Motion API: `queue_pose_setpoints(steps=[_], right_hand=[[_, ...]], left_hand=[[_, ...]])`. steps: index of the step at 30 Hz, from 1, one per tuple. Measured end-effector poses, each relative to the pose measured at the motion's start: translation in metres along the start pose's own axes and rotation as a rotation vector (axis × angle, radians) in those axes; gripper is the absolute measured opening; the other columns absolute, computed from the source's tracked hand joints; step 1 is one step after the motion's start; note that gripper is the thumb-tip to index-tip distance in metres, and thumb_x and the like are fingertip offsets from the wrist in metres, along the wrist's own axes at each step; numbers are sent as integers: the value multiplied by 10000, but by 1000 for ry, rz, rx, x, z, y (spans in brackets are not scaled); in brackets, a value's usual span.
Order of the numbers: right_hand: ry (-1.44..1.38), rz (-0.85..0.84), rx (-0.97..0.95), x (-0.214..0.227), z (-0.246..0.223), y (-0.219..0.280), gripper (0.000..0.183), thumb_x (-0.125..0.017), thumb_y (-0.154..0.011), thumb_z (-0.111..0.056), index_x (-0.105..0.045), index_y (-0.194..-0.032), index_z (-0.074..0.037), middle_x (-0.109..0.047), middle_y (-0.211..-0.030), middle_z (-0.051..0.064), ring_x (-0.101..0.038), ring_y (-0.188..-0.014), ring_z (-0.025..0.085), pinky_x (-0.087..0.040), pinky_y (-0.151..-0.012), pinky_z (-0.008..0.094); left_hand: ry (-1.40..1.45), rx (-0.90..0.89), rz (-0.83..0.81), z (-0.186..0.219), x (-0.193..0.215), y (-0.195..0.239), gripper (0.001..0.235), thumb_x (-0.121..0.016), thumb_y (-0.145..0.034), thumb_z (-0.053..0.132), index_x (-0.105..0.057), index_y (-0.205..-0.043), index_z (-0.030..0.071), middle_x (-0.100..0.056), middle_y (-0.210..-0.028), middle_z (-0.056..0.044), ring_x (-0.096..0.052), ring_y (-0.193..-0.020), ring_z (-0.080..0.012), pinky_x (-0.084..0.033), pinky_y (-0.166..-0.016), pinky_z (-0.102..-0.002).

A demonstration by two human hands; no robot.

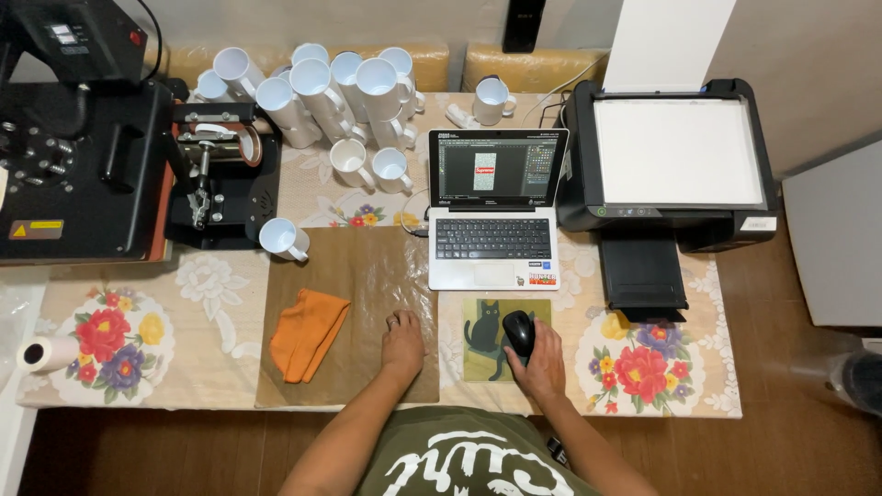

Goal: Preparing a digital design on a laptop and then using a mug heat press to sublimate the design onto a ceramic mug.

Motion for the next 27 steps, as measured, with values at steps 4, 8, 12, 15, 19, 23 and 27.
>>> queue_pose_setpoints(steps=[4, 8, 12, 15, 19, 23, 27], right_hand=[[-5, 28, 13, -2, 0, 0, 988, -833, -973, -547, -408, -1691, -18, -579, -1484, 167, -534, -1512, 374, -453, -1328, 511], [-2, 35, 17, -6, 3, 1, 983, -827, -979, -540, -396, -1700, -28, -576, -1485, 164, -532, -1510, 374, -455, -1323, 514], [-1, 53, 23, -4, 1, -1, 975, -818, -986, -548, -400, -1696, -27, -576, -1483, 165, -536, -1508, 374, -459, -1321, 511], [-12, 45, 20, -3, 0, 1, 966, -823, -990, -519, -392, -1697, -21, -574, -1480, 168, -533, -1506, 380, -457, -1318, 518], [-22, 47, 10, 0, -3, 1, 961, -831, -987, -505, -395, -1695, -24, -580, -1477, 171, -536, -1503, 384, -461, -1318, 521], [-40, 56, 8, 0, -3, 1, 958, -841, -981, -496, -403, -1689, -21, -581, -1477, 174, -535, -1502, 391, -461, -1318, 525], [-57, 57, 6, -5, 2, 0, 969, -848, -967, -511, -418, -1679, -14, -580, -1482, 175, -532, -1500, 390, -455, -1318, 523]], left_hand=[[-29, -9, 31, 0, -4, -6, 978, -839, -1013, 435, -381, -1701, -88, -431, -1639, -351, -480, -1547, -509, -643, -1094, -494], [-42, -13, 58, -1, -9, -13, 1016, -878, -972, 467, -404, -1684, -81, -454, -1614, -345, -515, -1513, -512, -667, -1061, -503], [-39, -20, 76, -1, -2, -11, 1004, -888, -960, 464, -425, -1668, -78, -470, -1590, -344, -536, -1492, -511, -680, -1039, -500], [9, -30, 55, 0, 3, -5, 957, -871, -989, 418, -418, -1665, -86, -469, -1586, -346, -514, -1508, -517, -660, -1084, -525], [-6, -21, 44, 0, 1, -6, 983, -881, -981, 439, -409, -1667, -84, -453, -1590, -333, -504, -1513, -512, -656, -1090, -524], [46, -35, 13, -4, 6, -9, 1014, -904, -954, 421, -397, -1668, -92, -457, -1578, -346, -501, -1511, -522, -648, -1090, -543], [140, -149, -44, -12, 5, -39, 965, -946, -867, 538, -591, -1544, -51, -592, -1433, -303, -611, -1374, -519, -648, -1011, -593]])
Point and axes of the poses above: each hand's wrist, its own y-axis away from the middle knuckle, its own x-axis out of the back of the hand, z = x × y, the point moved 3 cm from there along -y, towards the middle knuckle
